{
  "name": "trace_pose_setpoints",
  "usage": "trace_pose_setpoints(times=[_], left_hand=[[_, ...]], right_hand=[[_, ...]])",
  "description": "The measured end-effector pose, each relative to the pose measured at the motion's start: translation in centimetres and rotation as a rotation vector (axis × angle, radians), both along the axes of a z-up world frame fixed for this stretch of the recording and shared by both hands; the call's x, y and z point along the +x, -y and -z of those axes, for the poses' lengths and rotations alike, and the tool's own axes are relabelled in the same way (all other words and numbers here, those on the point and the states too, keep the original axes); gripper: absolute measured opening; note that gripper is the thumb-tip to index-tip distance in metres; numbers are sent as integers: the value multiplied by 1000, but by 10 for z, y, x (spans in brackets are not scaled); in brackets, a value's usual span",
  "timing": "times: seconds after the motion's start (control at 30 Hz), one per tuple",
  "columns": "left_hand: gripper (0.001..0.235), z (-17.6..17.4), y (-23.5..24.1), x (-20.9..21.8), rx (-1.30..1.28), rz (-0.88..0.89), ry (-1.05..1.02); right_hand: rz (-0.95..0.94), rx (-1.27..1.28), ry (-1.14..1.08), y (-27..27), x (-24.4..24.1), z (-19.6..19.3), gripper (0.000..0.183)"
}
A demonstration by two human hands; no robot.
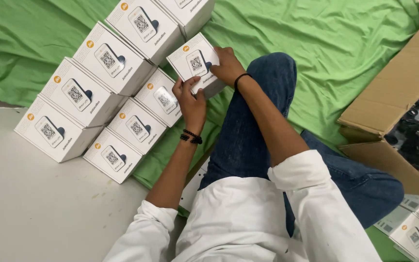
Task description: The person unboxes electronic components from a bulk shipping container and places them into individual product boxes for fulfillment.
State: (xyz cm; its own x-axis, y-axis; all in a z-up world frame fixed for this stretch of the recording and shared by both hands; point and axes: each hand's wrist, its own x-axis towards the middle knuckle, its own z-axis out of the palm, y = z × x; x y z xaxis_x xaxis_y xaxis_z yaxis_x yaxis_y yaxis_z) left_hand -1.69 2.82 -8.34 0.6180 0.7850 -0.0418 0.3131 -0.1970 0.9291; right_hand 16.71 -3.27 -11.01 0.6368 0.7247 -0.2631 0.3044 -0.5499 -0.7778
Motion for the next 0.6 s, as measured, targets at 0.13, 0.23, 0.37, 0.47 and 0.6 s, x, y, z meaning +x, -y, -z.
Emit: trace_pose_setpoints(times=[0.13,0.23,0.37,0.47,0.6], left_hand=[[24,17,2,-3,67,-22,-51],[34,53,1,-13,358,146,-207],[38,21,1,-6,516,258,-373],[41,13,1,-4,597,297,-360],[32,-9,7,-2,579,282,-260]], right_hand=[[-141,40,113,-8,16,70,76],[-78,-121,-59,-24,0,17,66],[-37,-89,-90,-36,-4,44,74],[-66,-27,-17,-42,-2,66,70],[-77,90,18,-41,1,96,71]])
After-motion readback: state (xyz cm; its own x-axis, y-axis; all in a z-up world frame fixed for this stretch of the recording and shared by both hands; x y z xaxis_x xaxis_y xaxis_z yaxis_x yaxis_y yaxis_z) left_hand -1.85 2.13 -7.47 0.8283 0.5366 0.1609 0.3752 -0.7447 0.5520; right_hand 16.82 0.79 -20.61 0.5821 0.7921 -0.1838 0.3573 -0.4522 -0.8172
